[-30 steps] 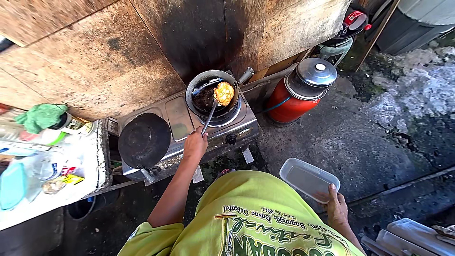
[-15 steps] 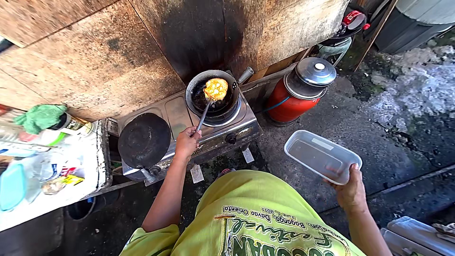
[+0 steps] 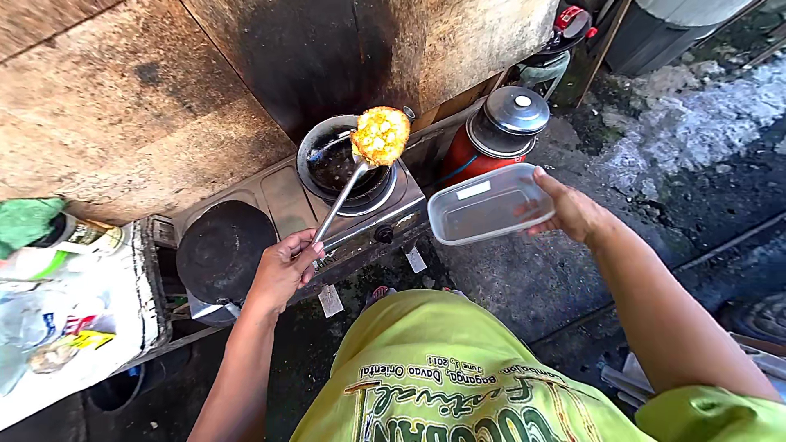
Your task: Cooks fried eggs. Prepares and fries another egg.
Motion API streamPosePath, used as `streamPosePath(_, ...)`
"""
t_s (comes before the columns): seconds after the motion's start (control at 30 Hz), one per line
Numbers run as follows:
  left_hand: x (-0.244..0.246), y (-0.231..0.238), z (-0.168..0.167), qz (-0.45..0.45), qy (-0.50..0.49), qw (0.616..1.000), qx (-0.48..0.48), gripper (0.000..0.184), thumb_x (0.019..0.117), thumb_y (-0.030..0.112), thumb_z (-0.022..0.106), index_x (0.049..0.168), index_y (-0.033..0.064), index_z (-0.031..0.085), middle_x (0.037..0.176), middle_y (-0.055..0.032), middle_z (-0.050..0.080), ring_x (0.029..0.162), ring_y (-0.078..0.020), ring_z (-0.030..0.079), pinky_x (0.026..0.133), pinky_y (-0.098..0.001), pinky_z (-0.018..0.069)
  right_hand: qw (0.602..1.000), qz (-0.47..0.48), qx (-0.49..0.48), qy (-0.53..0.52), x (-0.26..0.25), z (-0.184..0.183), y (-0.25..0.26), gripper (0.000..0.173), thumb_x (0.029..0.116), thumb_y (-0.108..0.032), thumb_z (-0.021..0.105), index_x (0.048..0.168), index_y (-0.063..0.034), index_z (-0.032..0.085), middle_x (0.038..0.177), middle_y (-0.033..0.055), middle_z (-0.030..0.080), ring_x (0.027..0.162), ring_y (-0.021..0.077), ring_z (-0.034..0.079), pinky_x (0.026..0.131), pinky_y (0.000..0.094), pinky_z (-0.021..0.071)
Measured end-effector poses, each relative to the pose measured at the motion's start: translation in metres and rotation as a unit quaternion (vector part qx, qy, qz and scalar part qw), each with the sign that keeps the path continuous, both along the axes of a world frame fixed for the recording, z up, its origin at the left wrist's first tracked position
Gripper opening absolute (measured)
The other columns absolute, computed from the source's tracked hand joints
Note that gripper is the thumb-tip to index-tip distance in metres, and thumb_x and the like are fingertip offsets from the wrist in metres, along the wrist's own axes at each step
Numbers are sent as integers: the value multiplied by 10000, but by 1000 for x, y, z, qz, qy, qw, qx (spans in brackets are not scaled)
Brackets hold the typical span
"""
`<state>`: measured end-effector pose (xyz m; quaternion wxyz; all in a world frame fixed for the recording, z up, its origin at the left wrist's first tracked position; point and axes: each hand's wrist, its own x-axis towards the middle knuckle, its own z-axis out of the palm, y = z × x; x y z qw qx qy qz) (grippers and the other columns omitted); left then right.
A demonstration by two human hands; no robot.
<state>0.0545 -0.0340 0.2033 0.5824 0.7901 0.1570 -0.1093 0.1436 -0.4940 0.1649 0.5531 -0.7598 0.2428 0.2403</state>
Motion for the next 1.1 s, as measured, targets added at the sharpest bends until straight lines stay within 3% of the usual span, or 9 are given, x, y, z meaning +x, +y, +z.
streamPosePath(0.1, -10, -1, 4, -64, -3, 998, -18, 273, 1014, 54, 626, 1283, 35, 665, 904, -13, 726, 492, -7, 512, 435, -125, 413, 998, 43, 3, 51, 19, 6, 1, 757, 1058, -678, 218, 1191, -53, 625, 890, 121, 735, 673, 215, 705, 595, 360, 586)
streamPosePath(0.23, -15, -6, 2, -133, -2, 991, -4, 290, 996, 109, 664, 1282, 64, 677, 950, 8, 728, 543, -10, 547, 477, -140, 446, 994, 69, 8, 85, 30, 10, 1, 743, 1050, -689, 229, 1194, -76, 623, 853, 120, 735, 641, 208, 702, 551, 330, 571)
streamPosePath(0.33, -19, -16, -4, -181, -82, 967, 160, 293, 1013, 258, 657, 1274, 135, 707, 1014, 38, 736, 666, 9, 623, 603, -163, 525, 992, 68, 6, 102, 33, 8, 2, 744, 1047, -694, 233, 1186, -81, 631, 861, 135, 733, 649, 217, 702, 556, 332, 568)
streamPosePath(0.4, -23, -24, -10, -213, -199, 908, 301, 335, 1039, 289, 595, 1300, 117, 713, 1131, -72, 759, 896, -151, 739, 807, -349, 607, 993, 59, 15, 99, 34, 8, 4, 739, 1050, -688, 227, 1187, -78, 623, 852, 133, 731, 651, 217, 704, 562, 331, 573)
streamPosePath(0.47, -27, -31, -19, -235, -295, 837, 396, 344, 1056, 260, 540, 1297, 83, 710, 1090, -172, 746, 813, -329, 753, 676, -499, 611, 995, 47, 36, 78, 32, 12, 5, 731, 1055, -680, 217, 1209, -85, 613, 854, 127, 736, 670, 220, 718, 574, 334, 585)
streamPosePath(0.63, -40, -35, -21, -254, -360, 768, 465, 310, 1070, 248, 532, 1298, 148, 717, 1007, -156, 727, 794, -318, 735, 604, -415, 591, 994, 49, 96, 6, 28, 7, 2, 681, 1068, -654, 197, 1319, -156, 588, 904, 112, 750, 723, 238, 746, 584, 348, 609)
streamPosePath(0.83, -51, -15, -9, -218, -331, 830, 393, 329, 1053, 292, 554, 1284, 128, 722, 1028, -138, 744, 802, -261, 738, 650, -390, 598, 986, 42, 129, -101, 13, 0, 13, 576, 1103, -571, 189, 1448, -239, 508, 967, 71, 765, 769, 210, 756, 608, 340, 622)
streamPosePath(0.93, -58, -1, -7, -196, -234, 912, 273, 365, 1039, 342, 590, 1305, 122, 708, 1097, -52, 759, 872, -75, 716, 777, -243, 594, 975, 45, 121, -183, 3, -10, 22, 546, 1110, -521, 218, 1463, -209, 494, 968, 34, 760, 834, 173, 758, 718, 346, 645)
streamPosePath(1.1, -68, 9, -5, -106, -33, 992, -53, 316, 1023, 147, 610, 1317, 39, 652, 939, 11, 730, 520, -8, 543, 452, -143, 459, 963, 46, 92, -249, -27, -26, 58, 610, 1078, -570, 249, 1486, -158, 437, 1003, 1, 747, 857, 136, 748, 774, 362, 649)
